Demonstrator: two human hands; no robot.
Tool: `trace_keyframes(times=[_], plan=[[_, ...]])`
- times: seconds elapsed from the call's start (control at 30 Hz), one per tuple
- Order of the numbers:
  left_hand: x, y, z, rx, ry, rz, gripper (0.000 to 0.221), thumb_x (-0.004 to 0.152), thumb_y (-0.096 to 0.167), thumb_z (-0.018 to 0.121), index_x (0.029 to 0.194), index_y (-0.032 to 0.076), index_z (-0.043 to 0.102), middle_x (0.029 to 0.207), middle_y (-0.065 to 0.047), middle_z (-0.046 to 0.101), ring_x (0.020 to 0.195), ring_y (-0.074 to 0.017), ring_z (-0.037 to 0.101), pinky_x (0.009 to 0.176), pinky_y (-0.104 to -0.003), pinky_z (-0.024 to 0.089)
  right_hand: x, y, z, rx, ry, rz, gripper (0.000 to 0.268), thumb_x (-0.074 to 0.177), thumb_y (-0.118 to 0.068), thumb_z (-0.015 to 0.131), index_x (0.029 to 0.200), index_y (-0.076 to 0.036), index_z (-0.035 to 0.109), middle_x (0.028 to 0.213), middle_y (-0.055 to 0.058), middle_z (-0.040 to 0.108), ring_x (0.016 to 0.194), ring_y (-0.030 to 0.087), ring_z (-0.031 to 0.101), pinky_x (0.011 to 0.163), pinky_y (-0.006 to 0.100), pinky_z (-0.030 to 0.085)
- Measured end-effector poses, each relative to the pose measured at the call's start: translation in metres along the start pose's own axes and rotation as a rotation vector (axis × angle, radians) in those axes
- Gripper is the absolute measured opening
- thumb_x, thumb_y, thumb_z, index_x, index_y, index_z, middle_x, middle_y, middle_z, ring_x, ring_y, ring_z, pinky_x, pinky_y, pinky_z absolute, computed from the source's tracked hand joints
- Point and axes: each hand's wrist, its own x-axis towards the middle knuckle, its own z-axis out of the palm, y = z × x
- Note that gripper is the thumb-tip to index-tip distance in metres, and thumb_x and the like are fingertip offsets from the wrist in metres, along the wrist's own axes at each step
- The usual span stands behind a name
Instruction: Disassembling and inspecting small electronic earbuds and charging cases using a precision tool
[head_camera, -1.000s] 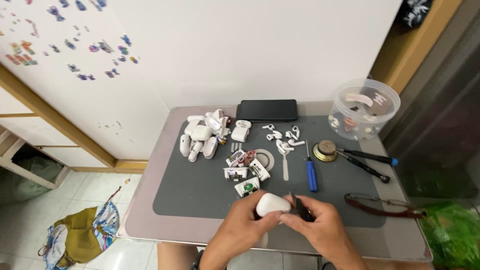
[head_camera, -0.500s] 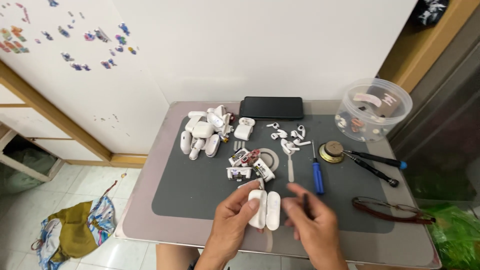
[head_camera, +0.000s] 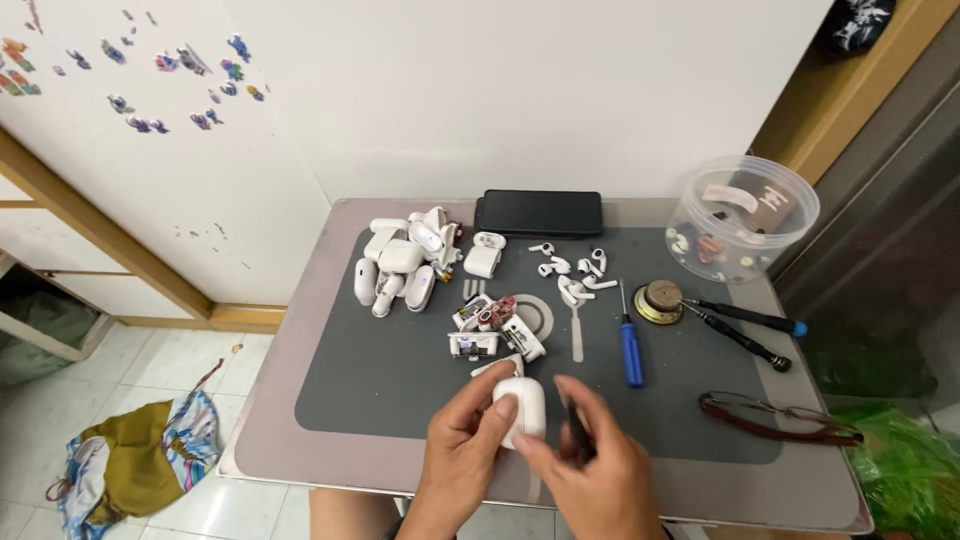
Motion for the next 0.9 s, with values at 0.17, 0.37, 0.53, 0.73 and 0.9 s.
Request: trace_keyframes(times=[0.17, 0.37, 0.53, 0.73, 0.9], plan=[[0.006, 0.004, -0.005, -0.312, -0.005, -0.117, 0.044, 0.095, 0.02, 0.065, 0.135, 0.001, 0.071, 0.075, -0.009, 0.065, 0.047, -0.0154, 0.045, 0.043, -0.029, 0.038, 0.015, -0.005, -0.004, 0.241, -0.07, 0.008, 0.039, 0.074, -0.017, 0.089, 0.112, -0.016, 0.078, 0.065, -0.002, 0.058, 0.06, 0.012, 0.049, 0.066, 0.026, 0.047], [0.006, 0.0, 0.002, -0.285, 0.077, -0.124, 0.042, 0.095, 0.02, 0.066, 0.134, 0.006, 0.073, 0.077, -0.006, 0.068, 0.053, -0.0122, 0.051, 0.041, -0.026, 0.04, -0.007, -0.03, -0.034, 0.122, -0.12, 0.008, 0.05, 0.081, -0.029, 0.068, 0.131, -0.027, 0.072, 0.124, -0.007, 0.082, 0.11, 0.011, 0.077, 0.097, 0.028, 0.053], [0.004, 0.001, 0.001, -0.218, 0.043, -0.111, 0.043, 0.094, 0.022, 0.067, 0.134, 0.008, 0.073, 0.077, -0.006, 0.067, 0.055, -0.0144, 0.051, 0.045, -0.027, 0.041, -0.014, -0.024, -0.035, 0.004, -0.283, -0.112, 0.018, 0.091, -0.036, 0.059, 0.099, -0.023, 0.069, 0.064, -0.007, 0.075, 0.058, 0.012, 0.068, 0.066, 0.027, 0.054], [0.002, 0.004, -0.001, -0.205, 0.023, -0.106, 0.044, 0.094, 0.025, 0.066, 0.134, 0.008, 0.073, 0.073, -0.004, 0.063, 0.054, -0.0142, 0.049, 0.047, -0.028, 0.042, -0.01, -0.025, -0.034, 0.008, -0.506, 0.056, 0.048, 0.096, -0.038, 0.059, 0.057, -0.011, 0.051, 0.043, 0.0, 0.057, 0.046, 0.015, 0.056, 0.058, 0.034, 0.048], [0.004, -0.003, -0.001, -0.213, 0.005, -0.071, 0.043, 0.093, 0.024, 0.068, 0.133, 0.007, 0.073, 0.069, -0.004, 0.062, 0.052, -0.013, 0.047, 0.046, -0.027, 0.041, -0.007, -0.021, -0.034, 0.006, -0.536, 0.01, 0.043, 0.095, -0.036, 0.06, 0.06, -0.012, 0.054, 0.044, -0.001, 0.059, 0.046, 0.014, 0.057, 0.057, 0.035, 0.049]])
